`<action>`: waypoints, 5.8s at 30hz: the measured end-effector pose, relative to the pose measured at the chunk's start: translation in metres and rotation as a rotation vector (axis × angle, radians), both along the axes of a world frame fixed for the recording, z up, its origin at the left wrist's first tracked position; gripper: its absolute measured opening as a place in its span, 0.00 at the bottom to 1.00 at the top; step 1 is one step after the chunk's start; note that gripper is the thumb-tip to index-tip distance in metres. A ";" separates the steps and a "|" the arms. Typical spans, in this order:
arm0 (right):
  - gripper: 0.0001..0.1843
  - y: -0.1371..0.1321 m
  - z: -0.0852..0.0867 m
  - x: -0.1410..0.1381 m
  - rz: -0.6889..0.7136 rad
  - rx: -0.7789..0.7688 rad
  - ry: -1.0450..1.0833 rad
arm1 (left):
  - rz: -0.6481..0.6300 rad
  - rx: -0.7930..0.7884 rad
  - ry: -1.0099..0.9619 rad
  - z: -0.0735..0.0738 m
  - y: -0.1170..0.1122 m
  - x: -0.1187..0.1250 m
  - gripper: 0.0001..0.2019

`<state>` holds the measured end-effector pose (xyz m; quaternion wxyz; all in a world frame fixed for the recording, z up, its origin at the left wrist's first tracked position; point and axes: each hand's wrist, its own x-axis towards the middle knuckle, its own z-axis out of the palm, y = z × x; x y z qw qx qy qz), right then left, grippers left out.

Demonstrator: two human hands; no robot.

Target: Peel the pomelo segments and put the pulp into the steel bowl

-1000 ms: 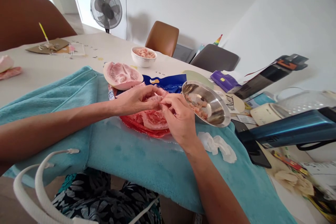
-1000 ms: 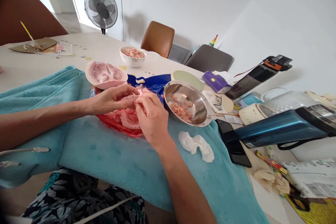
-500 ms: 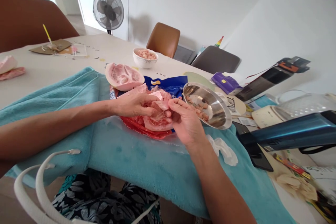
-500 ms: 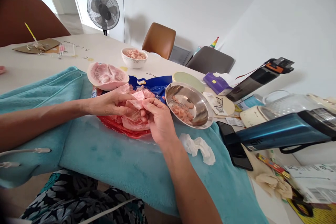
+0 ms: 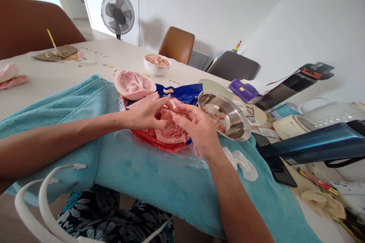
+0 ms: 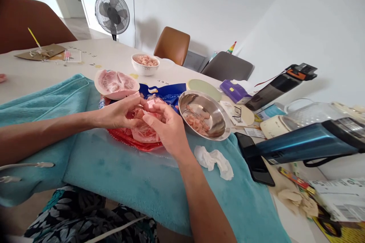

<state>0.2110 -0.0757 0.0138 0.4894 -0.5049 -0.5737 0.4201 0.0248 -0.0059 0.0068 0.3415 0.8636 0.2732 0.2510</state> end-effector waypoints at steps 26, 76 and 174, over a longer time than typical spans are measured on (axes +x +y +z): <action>0.15 -0.002 -0.002 -0.018 -0.084 -0.050 0.392 | -0.055 -0.670 -0.348 0.007 -0.006 0.008 0.09; 0.07 -0.003 -0.006 -0.015 -0.157 -0.001 0.256 | -0.032 -0.459 -0.270 0.009 -0.008 0.005 0.13; 0.06 -0.001 0.000 -0.005 -0.291 0.278 -0.080 | 0.232 -0.481 -0.308 0.000 -0.003 0.004 0.12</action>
